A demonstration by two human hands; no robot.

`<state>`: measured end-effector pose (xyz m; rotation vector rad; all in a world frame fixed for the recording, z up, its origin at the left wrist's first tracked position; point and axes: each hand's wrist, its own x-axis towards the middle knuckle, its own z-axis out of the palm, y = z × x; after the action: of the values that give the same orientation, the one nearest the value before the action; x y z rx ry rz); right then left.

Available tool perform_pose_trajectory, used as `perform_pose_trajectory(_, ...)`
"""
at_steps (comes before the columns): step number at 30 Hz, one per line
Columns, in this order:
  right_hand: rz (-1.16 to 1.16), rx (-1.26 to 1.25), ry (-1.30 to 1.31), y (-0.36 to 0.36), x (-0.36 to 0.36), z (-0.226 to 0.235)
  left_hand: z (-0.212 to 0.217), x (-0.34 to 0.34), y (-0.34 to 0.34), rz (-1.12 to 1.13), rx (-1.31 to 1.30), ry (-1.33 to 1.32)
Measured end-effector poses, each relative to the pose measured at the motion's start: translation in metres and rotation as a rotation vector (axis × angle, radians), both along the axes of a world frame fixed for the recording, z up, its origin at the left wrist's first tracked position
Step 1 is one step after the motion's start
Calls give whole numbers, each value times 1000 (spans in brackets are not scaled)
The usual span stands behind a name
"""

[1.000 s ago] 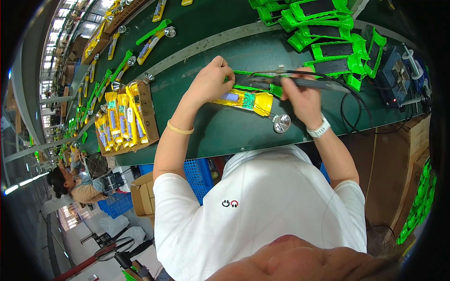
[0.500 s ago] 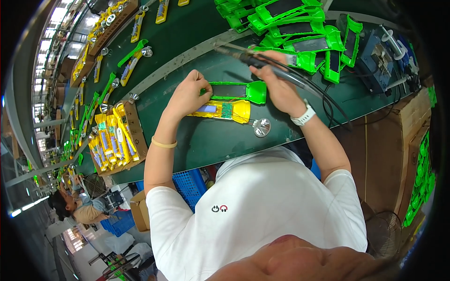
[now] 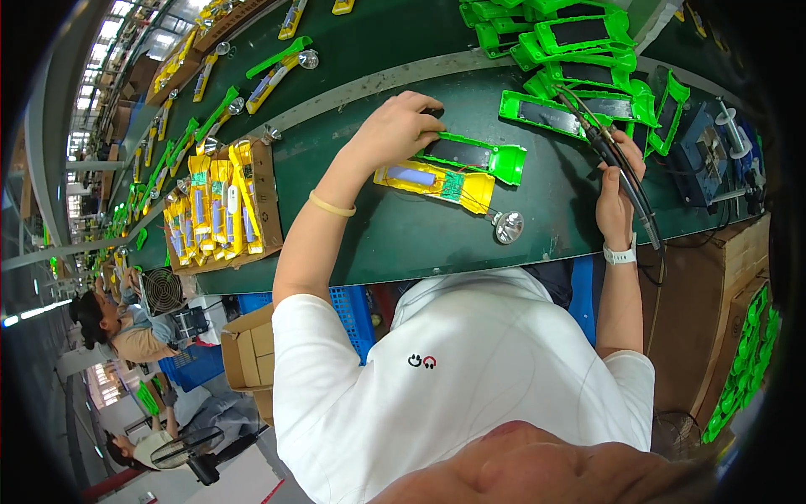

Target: Soldering wires onto circuit boards for solar-powered flashlights on an industrial assembly line.

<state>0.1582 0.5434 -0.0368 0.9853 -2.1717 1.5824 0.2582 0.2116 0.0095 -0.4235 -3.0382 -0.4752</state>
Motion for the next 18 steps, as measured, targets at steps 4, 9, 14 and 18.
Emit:
perform_pose_trajectory(4, 2, 4, -283, -1, 0, -1, 10, 28, -3, -20, 288, 26)
perform_pose_trajectory(9, 148, -145, -481, -21, 21, -16, -7, 73, 16, -19, 405, 25)
perform_pose_trajectory(14, 202, -206, -655, -33, 25, -20, -15, 38, -55, 312, 408, 190)
perform_pose_trajectory(18, 232, -195, -636, -37, 27, -21, -19, -40, -134, 494, 316, 170)
